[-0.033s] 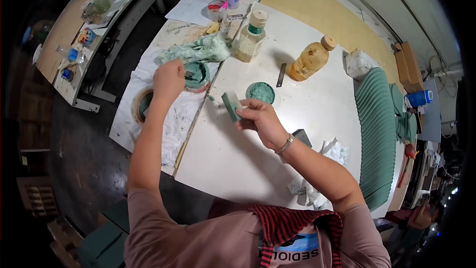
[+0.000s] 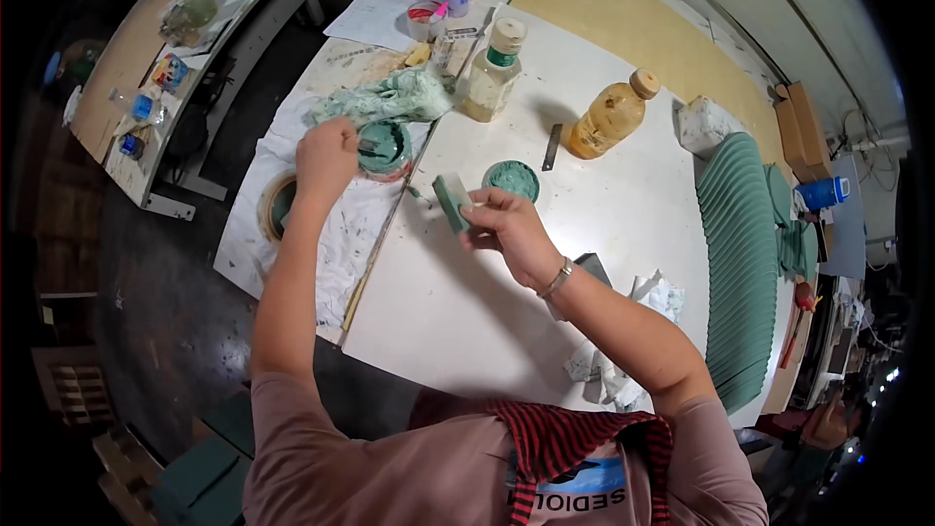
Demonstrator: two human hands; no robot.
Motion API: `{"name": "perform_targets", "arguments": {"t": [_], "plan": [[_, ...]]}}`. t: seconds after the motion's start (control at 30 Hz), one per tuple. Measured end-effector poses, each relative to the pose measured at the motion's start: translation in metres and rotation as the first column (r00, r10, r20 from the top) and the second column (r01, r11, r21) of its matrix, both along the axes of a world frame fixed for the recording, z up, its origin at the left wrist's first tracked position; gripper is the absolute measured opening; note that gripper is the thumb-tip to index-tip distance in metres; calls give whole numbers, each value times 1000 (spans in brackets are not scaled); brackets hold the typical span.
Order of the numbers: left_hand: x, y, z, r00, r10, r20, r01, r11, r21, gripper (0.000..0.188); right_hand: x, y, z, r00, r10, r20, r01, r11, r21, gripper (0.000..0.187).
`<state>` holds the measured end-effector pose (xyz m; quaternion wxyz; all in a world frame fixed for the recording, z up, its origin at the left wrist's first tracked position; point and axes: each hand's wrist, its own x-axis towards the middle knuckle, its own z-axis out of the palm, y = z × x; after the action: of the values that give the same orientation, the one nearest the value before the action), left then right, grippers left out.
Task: The person sands a stack of green foam parts using a sanding block and then wipes a single foam part with a white cloth.
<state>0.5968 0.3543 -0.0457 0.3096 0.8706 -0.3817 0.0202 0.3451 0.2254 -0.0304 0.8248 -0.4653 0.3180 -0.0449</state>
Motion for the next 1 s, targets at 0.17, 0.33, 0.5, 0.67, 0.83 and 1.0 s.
{"name": "perform_targets", "arguments": {"t": [0.17, 0.33, 0.5, 0.67, 0.83, 1.0], "plan": [[16, 31, -34, 937, 115, -330, -187, 963, -193, 8, 34, -2, -4, 999, -43, 18, 43, 999, 6, 19], [-1, 45, -38, 624, 27, -781, -446, 833, -327, 10, 65, -6, -18, 996, -63, 64, 59, 996, 72, 18], [-21, 51, -39, 399, -211, -892, -569, 707, -421, 4, 83, 2, -11, 997, -53, 53, 50, 997, 67, 26], [-51, 42, -35, 495, -266, -827, -472, 717, -513, 5, 92, 7, -9, 995, -96, 42, 91, 990, 106, 26], [-43, 40, -39, 680, -161, -715, -358, 778, -516, 6, 94, 9, -9, 992, -90, 87, 78, 987, 139, 25], [-64, 40, -36, 590, -271, -760, -375, 742, -556, 5, 91, 1, -14, 991, -100, 87, 88, 987, 134, 25]]}}
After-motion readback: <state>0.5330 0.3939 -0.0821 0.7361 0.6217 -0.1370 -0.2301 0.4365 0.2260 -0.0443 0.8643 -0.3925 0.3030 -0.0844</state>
